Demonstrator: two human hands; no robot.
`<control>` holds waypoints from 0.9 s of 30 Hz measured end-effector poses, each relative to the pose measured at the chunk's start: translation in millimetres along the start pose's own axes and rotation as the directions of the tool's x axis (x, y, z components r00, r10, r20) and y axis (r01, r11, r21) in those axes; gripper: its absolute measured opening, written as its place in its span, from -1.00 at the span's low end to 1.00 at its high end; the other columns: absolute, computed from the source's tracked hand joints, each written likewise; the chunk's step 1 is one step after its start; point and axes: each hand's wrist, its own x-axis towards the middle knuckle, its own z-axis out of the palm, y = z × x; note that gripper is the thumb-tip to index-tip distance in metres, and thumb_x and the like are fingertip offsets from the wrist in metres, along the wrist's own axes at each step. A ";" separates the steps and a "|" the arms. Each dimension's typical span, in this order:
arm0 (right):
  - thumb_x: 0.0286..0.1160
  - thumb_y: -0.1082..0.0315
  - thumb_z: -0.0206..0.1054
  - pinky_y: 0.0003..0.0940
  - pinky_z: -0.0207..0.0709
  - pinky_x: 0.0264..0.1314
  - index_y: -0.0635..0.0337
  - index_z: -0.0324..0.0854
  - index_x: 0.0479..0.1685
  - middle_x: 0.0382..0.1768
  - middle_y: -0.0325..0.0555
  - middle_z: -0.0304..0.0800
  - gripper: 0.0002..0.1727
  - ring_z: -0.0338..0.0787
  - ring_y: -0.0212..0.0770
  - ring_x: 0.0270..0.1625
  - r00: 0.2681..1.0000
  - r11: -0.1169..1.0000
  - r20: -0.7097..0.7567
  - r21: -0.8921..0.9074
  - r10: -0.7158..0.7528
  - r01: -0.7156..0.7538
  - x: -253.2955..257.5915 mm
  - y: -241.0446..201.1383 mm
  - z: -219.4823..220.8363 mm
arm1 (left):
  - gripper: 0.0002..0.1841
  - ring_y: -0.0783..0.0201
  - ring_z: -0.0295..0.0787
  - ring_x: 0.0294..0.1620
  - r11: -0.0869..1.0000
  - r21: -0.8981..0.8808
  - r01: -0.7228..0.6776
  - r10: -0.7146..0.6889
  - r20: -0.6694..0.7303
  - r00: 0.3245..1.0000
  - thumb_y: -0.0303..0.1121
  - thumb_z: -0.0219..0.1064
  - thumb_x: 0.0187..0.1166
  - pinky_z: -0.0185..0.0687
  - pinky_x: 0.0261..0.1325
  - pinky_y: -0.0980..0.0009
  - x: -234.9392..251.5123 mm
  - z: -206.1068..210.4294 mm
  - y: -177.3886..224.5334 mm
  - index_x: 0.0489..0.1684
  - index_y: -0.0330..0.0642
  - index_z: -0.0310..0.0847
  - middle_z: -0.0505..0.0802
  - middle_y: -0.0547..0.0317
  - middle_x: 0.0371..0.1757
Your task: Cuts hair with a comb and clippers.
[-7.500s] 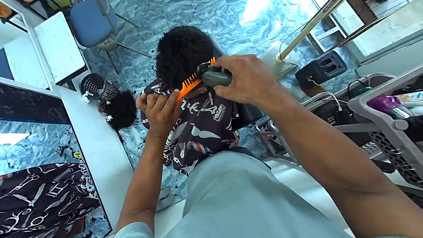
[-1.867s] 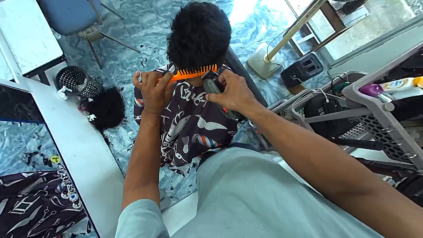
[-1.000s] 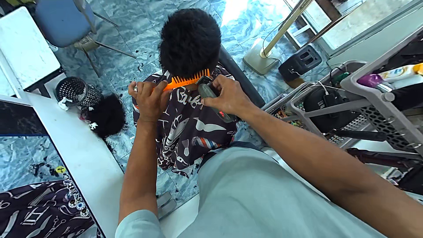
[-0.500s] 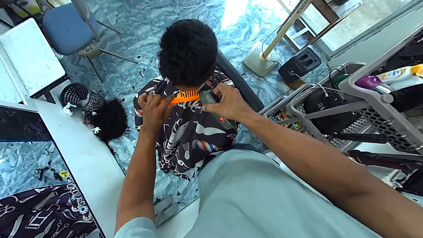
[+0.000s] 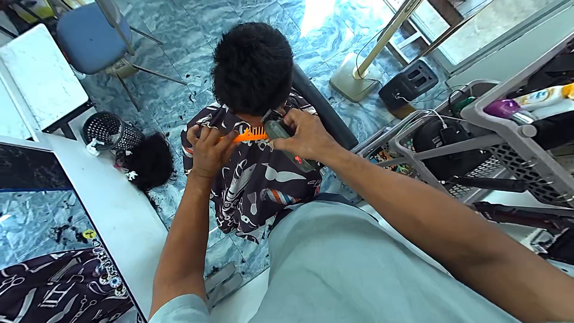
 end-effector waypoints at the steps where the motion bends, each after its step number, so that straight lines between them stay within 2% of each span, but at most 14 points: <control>1: 0.05 -0.08 0.73 -0.02 0.66 -0.27 0.09 0.62 -0.06 -0.32 -0.12 0.75 -0.40 0.77 -0.14 -0.30 1.000 1.000 0.000 -0.008 0.010 -0.010 -1.0 3.2 -0.2 | -0.68 -0.07 0.70 -0.06 1.000 0.007 0.028 -0.028 -0.036 0.999 0.01 0.28 0.72 0.21 0.47 -0.26 -1.8 1.7 -0.2 0.25 0.21 0.79 0.79 0.01 -0.24; 4: 0.04 -0.09 0.73 -0.04 0.66 -0.28 0.07 0.62 -0.07 -0.34 -0.14 0.75 -0.41 0.77 -0.17 -0.32 1.000 1.000 -0.006 0.003 0.014 -0.014 0.0 2.6 -1.2 | -0.69 -0.02 0.71 -0.05 0.993 0.034 0.111 -0.103 -0.185 0.977 0.00 0.36 0.67 0.22 0.48 -0.21 4.8 0.1 1.1 0.26 0.21 0.79 0.81 0.03 -0.21; 6: 0.02 -0.08 0.74 -0.13 0.68 -0.28 0.06 0.63 -0.08 -0.35 -0.18 0.78 -0.41 0.78 -0.24 -0.34 0.998 0.997 -0.016 0.061 -0.056 0.057 4.0 -3.9 -1.9 | -0.69 -0.04 0.69 -0.06 0.994 0.043 0.099 -0.088 -0.209 0.974 -0.01 0.37 0.66 0.21 0.47 -0.20 11.5 -4.1 1.7 0.24 0.18 0.79 0.79 0.03 -0.23; 8: 0.04 -0.08 0.72 -0.18 0.72 -0.25 0.05 0.63 -0.07 -0.32 -0.20 0.81 -0.43 0.81 -0.28 -0.32 0.995 0.991 -0.004 0.090 -0.103 0.103 6.8 -9.1 -3.5 | -0.68 -0.08 0.72 -0.04 0.999 0.031 0.019 -0.017 -0.079 0.997 0.00 0.30 0.71 0.22 0.49 -0.30 13.4 -9.1 4.5 0.27 0.18 0.78 0.81 0.00 -0.21; 11: 0.06 -0.07 0.71 -0.01 0.70 -0.22 0.11 0.64 -0.05 -0.30 -0.11 0.78 -0.41 0.80 -0.15 -0.28 0.998 0.997 0.024 0.055 -0.050 0.048 -2.5 1.8 -12.5 | -0.68 -0.06 0.71 -0.01 1.000 0.010 0.002 -0.002 0.009 1.000 0.02 0.26 0.73 0.17 0.51 -0.29 12.0 -10.1 2.5 0.28 0.23 0.78 0.81 0.04 -0.19; 14: 0.13 0.06 0.71 -0.02 0.79 -0.09 0.21 0.65 0.09 -0.18 0.01 0.84 -0.41 0.86 -0.09 -0.19 0.998 0.959 0.040 0.277 0.057 -0.066 -30.6 39.1 -29.0 | -0.64 -0.14 0.72 0.06 0.966 -0.170 0.197 -0.234 -0.239 0.942 -0.12 0.42 0.64 0.30 0.47 -0.21 12.7 -24.8 4.8 0.24 -0.14 0.76 0.85 -0.19 -0.09; 15: 0.19 0.14 0.68 -0.03 0.82 -0.11 0.25 0.63 0.14 -0.15 0.05 0.84 -0.43 0.87 -0.07 -0.19 0.993 0.913 0.042 0.390 0.108 -0.116 -42.8 51.7 -36.8 | -0.60 -0.08 0.71 0.13 0.932 -0.259 0.253 -0.331 -0.330 0.884 -0.18 0.38 0.68 0.41 0.44 -0.09 13.1 -33.1 9.6 0.30 -0.29 0.67 0.82 -0.23 0.02; 16: 0.27 0.21 0.65 -0.03 0.85 -0.15 0.26 0.61 0.18 -0.12 0.08 0.83 -0.47 0.88 -0.03 -0.21 0.985 0.852 0.040 0.496 0.170 -0.168 -52.5 63.6 -45.7 | -0.58 0.10 0.71 0.13 0.902 -0.322 0.287 -0.404 -0.395 0.825 -0.19 0.27 0.76 0.58 0.33 0.14 15.5 -39.5 17.0 0.38 -0.35 0.55 0.79 -0.15 0.10; 17: 0.34 0.25 0.62 -0.02 0.85 -0.18 0.26 0.60 0.19 -0.12 0.09 0.83 -0.51 0.89 0.00 -0.24 0.969 0.789 0.031 0.575 0.244 -0.217 -57.4 74.4 -54.0 | -0.58 0.28 0.69 0.02 0.884 -0.358 0.300 -0.436 -0.406 0.803 -0.17 0.14 0.84 0.63 0.15 0.34 18.3 -43.5 28.1 0.40 -0.37 0.44 0.74 -0.05 0.05; 18: 0.38 0.27 0.59 -0.03 0.86 -0.22 0.25 0.59 0.17 -0.14 0.08 0.83 -0.55 0.89 -0.01 -0.27 0.951 0.737 0.012 0.629 0.310 -0.248 -59.0 83.1 -60.1 | -0.54 0.24 0.72 0.00 0.869 -0.382 0.314 -0.449 -0.342 0.825 -0.15 0.10 0.84 0.67 0.12 0.29 15.4 -43.6 42.2 0.41 -0.41 0.41 0.75 -0.13 0.07; 19: 0.41 0.28 0.58 -0.06 0.86 -0.25 0.23 0.59 0.14 -0.17 0.05 0.82 -0.59 0.88 -0.03 -0.30 0.938 0.713 -0.018 0.655 0.347 -0.251 -57.0 88.2 -65.2 | -0.50 0.03 0.75 0.08 0.863 -0.390 0.322 -0.432 -0.235 0.871 -0.13 0.15 0.80 0.67 0.22 0.08 10.4 -38.0 55.9 0.40 -0.46 0.45 0.76 -0.29 0.10; 21: 0.37 0.31 0.59 -0.07 0.86 -0.23 0.23 0.58 0.13 -0.17 0.03 0.82 -0.58 0.89 -0.05 -0.29 0.953 0.761 -0.089 0.626 0.288 -0.172 -41.8 87.2 -74.8 | -0.54 -0.22 0.73 0.07 0.890 -0.349 0.294 -0.344 -0.092 0.934 -0.11 0.33 0.68 0.48 0.33 -0.21 6.4 -9.9 72.3 0.27 -0.35 0.65 0.81 -0.33 -0.03; 24: 0.18 0.22 0.67 -0.11 0.85 -0.07 0.25 0.58 0.14 -0.09 0.02 0.85 -0.44 0.91 -0.11 -0.15 0.997 0.927 -0.073 0.375 -0.004 0.032 -10.5 69.5 -85.1 | -0.63 -0.06 0.71 -0.11 0.942 -0.206 0.265 -0.289 -0.095 0.953 -0.05 0.38 0.65 0.35 0.38 -0.19 3.1 29.9 79.0 0.19 -0.11 0.77 0.80 -0.07 -0.26; 27: 0.07 -0.05 0.69 -0.03 0.80 -0.08 0.13 0.63 0.08 -0.14 -0.08 0.85 -0.36 0.88 -0.16 -0.16 0.980 0.981 0.072 0.068 -0.185 0.180 17.6 51.7 -81.9 | -0.67 0.02 0.72 -0.07 0.932 -0.080 0.353 -0.362 -0.172 0.916 -0.03 0.41 0.63 0.26 0.46 -0.17 5.3 32.0 77.1 0.17 0.01 0.82 0.83 0.02 -0.25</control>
